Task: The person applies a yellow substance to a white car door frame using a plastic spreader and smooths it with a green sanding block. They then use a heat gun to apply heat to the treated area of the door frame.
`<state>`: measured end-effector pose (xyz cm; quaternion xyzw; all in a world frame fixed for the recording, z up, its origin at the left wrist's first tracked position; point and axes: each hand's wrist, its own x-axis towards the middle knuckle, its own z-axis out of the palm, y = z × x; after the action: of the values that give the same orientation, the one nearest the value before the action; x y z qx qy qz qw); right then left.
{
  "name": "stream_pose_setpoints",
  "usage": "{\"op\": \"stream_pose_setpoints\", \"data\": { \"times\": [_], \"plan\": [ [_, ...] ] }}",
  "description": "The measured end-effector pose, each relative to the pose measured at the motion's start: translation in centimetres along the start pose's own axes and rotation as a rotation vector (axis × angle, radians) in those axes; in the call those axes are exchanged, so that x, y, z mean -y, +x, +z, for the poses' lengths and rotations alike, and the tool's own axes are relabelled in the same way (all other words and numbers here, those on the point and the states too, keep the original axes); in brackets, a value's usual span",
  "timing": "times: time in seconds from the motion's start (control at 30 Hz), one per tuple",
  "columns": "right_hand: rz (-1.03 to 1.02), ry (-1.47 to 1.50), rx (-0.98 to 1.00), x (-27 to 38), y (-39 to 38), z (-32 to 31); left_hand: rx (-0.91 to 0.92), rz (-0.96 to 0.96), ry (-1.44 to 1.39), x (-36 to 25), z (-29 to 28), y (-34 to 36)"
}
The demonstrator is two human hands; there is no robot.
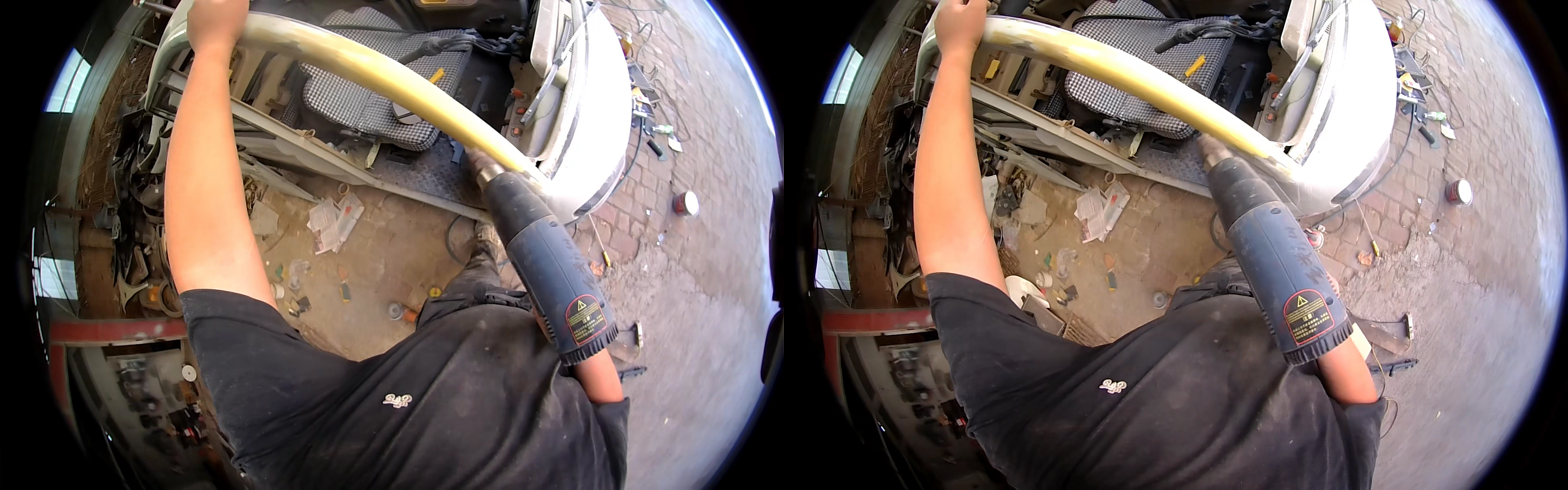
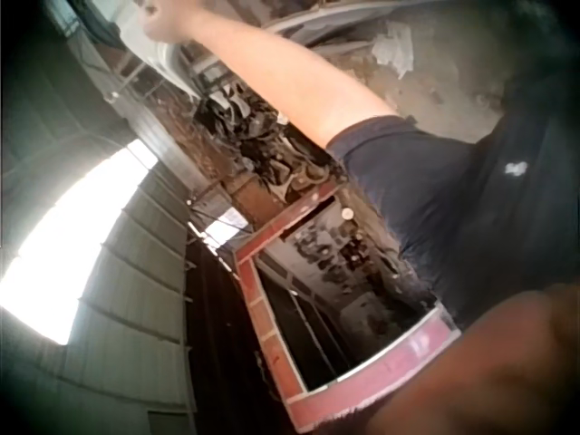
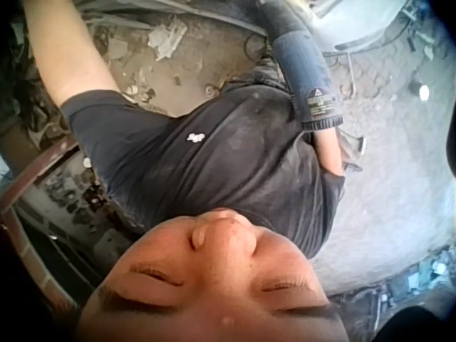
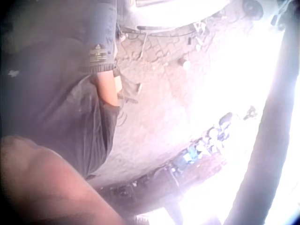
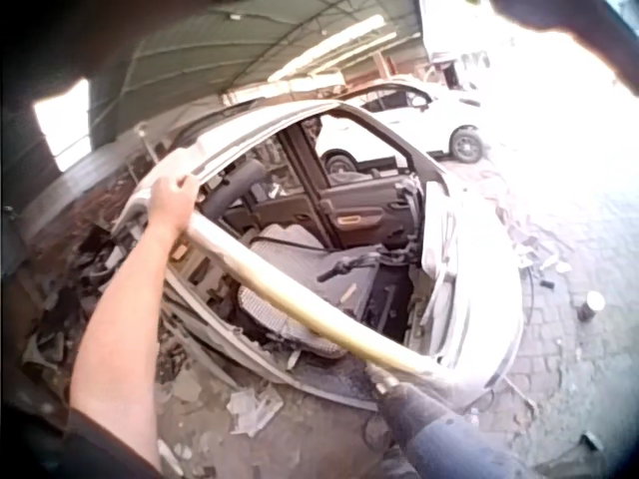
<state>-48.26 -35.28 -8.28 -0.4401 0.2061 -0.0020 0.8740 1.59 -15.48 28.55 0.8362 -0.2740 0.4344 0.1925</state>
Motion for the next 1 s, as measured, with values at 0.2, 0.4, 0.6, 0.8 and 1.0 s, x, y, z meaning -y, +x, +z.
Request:
{"op": "stream_pose_setpoints", "data": {
  "times": [0.2,0.4,0.6,0.8,1.0],
  "plan": [
    [-0.097,-0.313,-0.032,-1.0,-0.8,-0.9,0.016,0.004,0.01,0.5,0.1,0.2],
    [-0.202,-0.552,-0.077,-0.9,-0.5,-1.6,0.045,-0.044,-0.023,-0.6,-0.1,-0.2],
    [-0.26,-0.653,-0.105,-0.9,-0.5,-2.0,0.111,-0.01,0.05,4.1,0.9,1.9],
    [-0.29,-0.692,-0.13,-1.2,-1.1,-2.3,0.113,-0.027,0.052,3.7,1.2,1.8],
    [-0.316,-0.716,-0.152,-1.8,-1.8,-2.7,0.081,-0.063,-0.028,3.3,1.1,1.4]
  ]
}}
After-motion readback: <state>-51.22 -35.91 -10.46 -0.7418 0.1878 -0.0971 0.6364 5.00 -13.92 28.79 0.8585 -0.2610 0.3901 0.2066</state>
